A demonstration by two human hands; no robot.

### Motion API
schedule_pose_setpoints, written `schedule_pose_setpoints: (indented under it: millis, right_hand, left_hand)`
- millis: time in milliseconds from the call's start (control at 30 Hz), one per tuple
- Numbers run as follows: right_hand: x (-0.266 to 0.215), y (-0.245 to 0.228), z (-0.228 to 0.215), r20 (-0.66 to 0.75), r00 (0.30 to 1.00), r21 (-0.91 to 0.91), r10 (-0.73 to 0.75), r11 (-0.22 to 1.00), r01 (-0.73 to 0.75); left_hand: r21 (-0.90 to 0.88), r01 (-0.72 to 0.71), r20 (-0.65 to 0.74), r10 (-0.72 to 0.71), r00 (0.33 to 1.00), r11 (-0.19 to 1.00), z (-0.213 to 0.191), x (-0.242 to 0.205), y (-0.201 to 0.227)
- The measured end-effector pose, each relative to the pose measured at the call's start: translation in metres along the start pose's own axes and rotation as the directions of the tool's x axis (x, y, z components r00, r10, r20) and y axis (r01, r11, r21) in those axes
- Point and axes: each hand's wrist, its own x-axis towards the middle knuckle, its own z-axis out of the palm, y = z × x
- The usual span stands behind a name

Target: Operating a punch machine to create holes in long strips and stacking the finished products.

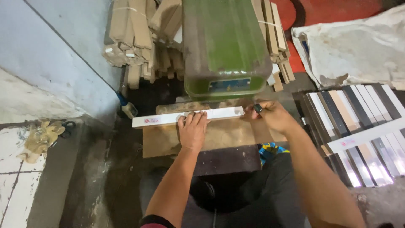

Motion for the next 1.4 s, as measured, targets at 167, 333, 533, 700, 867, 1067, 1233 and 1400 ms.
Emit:
schedule_pose_setpoints:
  millis: [167, 333, 533, 700, 867, 1067, 1233, 1400]
  right_hand:
    - [0.018, 0.105, 0.068, -0.317, 0.947, -0.417, -0.056, 0.905, -0.086]
    - [0.04, 0.099, 0.101, -0.353, 0.925, -0.112, 0.139, 0.975, -0.19]
    - [0.025, 0.062, 0.125, -0.392, 0.917, 0.018, 0.072, 0.997, -0.07]
    - [0.04, 0.066, 0.152, -0.334, 0.939, 0.039, 0.085, 0.996, -0.077]
    - [0.04, 0.051, 0.155, -0.319, 0.945, 0.053, 0.069, 0.997, -0.054]
    - [0.04, 0.048, 0.15, -0.299, 0.951, 0.079, 0.08, 0.995, -0.059]
    - [0.04, 0.049, 0.151, -0.294, 0.952, 0.101, 0.09, 0.993, -0.063]
    - [-0.02, -0.007, 0.088, -0.226, 0.946, 0.136, 0.233, 0.969, -0.207]
  left_hand:
    - [0.018, -0.012, -0.02, 0.013, 1.0, 1.0, -0.009, 0.006, 0.004]
    - [0.057, -0.017, -0.044, 0.02, 0.999, 0.998, -0.019, 0.009, 0.004]
    - [0.123, -0.056, 0.007, 0.055, 0.998, 0.991, -0.044, 0.006, -0.026]
    - [0.164, -0.037, 0.014, 0.035, 0.999, 0.986, -0.056, -0.008, -0.054]
    - [0.215, -0.028, -0.032, 0.036, 0.999, 0.976, -0.042, -0.019, -0.069]
    - [0.104, -0.005, 0.016, 0.003, 1.0, 0.995, -0.041, -0.009, -0.046]
    - [0.04, -0.016, 0.005, 0.016, 1.0, 0.999, -0.036, 0.007, -0.02]
    - [0.029, -0.007, -0.042, 0.008, 0.999, 1.0, -0.027, 0.004, -0.02]
